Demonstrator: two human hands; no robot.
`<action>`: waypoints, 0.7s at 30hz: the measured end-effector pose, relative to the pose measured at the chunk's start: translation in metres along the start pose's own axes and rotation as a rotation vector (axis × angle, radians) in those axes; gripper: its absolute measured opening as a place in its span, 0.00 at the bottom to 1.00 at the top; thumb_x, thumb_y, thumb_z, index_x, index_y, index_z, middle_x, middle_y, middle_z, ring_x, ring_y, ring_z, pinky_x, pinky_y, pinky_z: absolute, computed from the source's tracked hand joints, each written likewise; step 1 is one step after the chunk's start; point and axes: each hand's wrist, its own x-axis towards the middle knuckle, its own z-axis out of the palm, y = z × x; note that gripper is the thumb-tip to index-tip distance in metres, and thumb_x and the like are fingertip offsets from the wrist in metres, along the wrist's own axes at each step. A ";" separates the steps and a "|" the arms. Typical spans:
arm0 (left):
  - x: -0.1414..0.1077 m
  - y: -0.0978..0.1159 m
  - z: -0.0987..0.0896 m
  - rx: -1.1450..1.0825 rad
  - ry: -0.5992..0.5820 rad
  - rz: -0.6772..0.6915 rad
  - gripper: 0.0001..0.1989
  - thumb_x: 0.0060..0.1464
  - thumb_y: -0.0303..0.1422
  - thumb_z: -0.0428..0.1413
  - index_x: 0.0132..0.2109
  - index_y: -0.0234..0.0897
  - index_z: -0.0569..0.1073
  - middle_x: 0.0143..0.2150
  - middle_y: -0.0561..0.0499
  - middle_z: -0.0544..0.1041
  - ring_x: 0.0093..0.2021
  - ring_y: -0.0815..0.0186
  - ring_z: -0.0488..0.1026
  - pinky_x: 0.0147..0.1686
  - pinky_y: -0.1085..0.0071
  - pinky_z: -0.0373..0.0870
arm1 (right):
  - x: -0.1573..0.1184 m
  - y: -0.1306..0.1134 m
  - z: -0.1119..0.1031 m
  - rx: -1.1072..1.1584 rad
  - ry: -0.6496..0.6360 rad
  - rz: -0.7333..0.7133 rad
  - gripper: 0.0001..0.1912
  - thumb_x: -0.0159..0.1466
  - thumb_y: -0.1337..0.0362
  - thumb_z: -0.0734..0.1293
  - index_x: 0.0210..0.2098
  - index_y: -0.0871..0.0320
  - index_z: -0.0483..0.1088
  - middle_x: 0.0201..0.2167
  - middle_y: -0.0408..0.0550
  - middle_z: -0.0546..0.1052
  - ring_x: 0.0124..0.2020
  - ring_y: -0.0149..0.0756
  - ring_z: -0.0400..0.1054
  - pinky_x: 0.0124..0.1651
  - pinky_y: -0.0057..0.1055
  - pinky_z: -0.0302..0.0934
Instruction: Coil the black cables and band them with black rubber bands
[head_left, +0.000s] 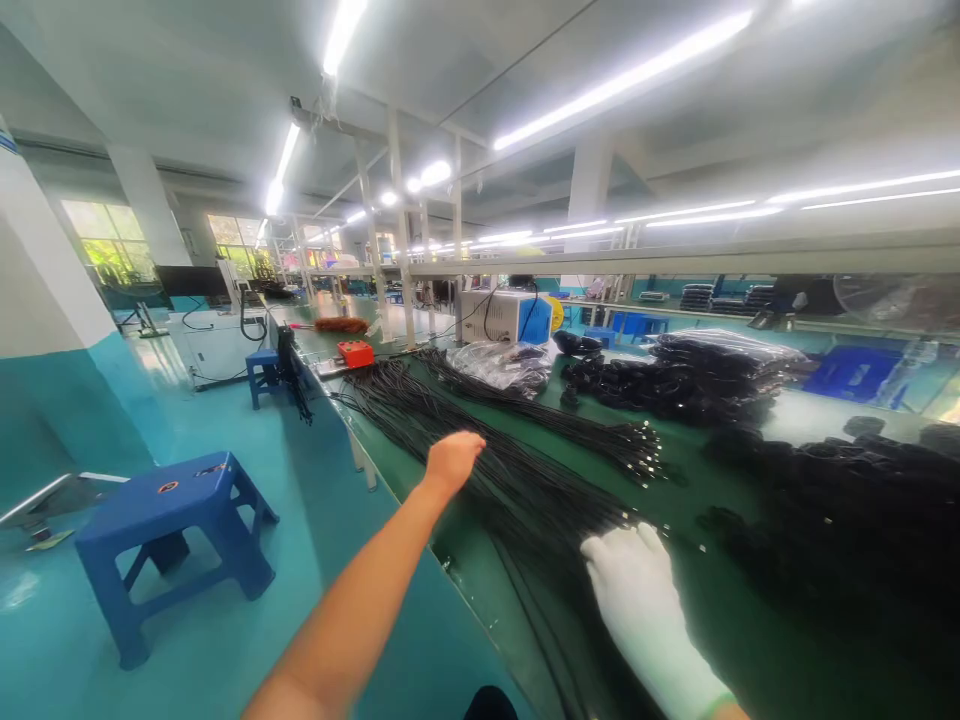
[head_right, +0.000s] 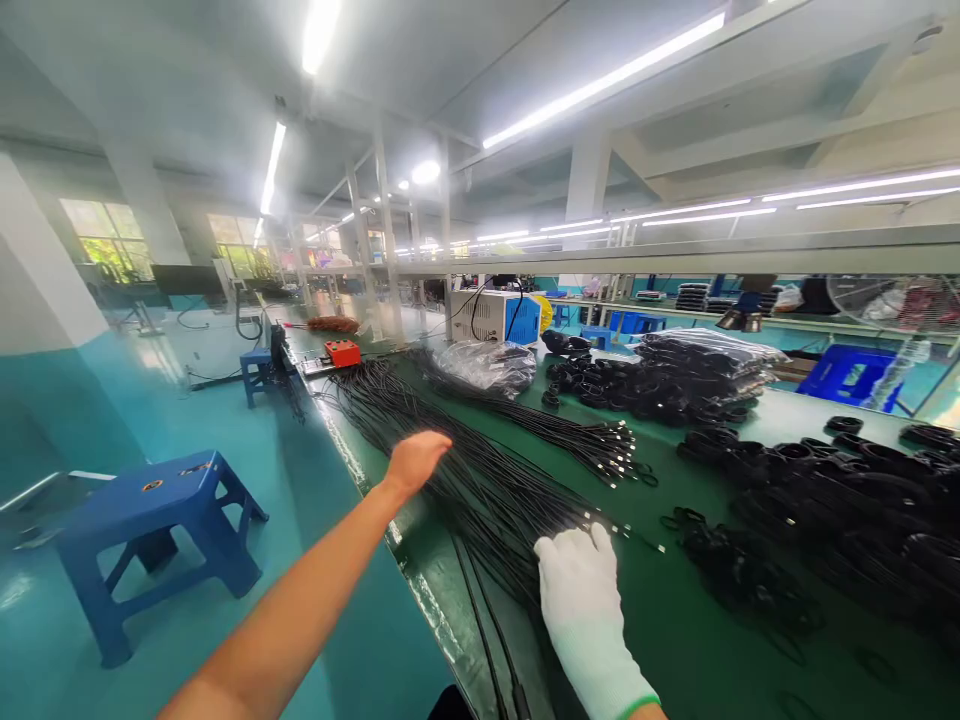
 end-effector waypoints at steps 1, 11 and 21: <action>0.000 0.002 -0.003 -0.003 0.071 -0.022 0.12 0.61 0.34 0.49 0.50 0.37 0.69 0.52 0.45 0.69 0.50 0.62 0.68 0.49 0.60 0.67 | -0.007 -0.001 -0.002 0.002 -0.019 -0.014 0.13 0.59 0.73 0.60 0.28 0.57 0.75 0.27 0.49 0.75 0.38 0.44 0.69 0.55 0.48 0.50; 0.012 0.032 -0.068 -0.166 0.509 -0.092 0.14 0.63 0.36 0.43 0.47 0.39 0.71 0.45 0.47 0.73 0.47 0.63 0.70 0.45 0.69 0.65 | -0.078 0.064 -0.065 0.664 0.326 0.582 0.18 0.61 0.55 0.58 0.46 0.52 0.71 0.47 0.49 0.74 0.49 0.48 0.67 0.52 0.47 0.60; 0.012 0.114 -0.095 -0.278 0.620 0.154 0.10 0.58 0.36 0.51 0.41 0.41 0.76 0.40 0.52 0.76 0.39 0.65 0.73 0.40 0.72 0.66 | -0.085 0.064 -0.074 2.129 -0.424 0.191 0.39 0.58 0.36 0.53 0.50 0.65 0.64 0.47 0.63 0.73 0.42 0.50 0.72 0.42 0.53 0.67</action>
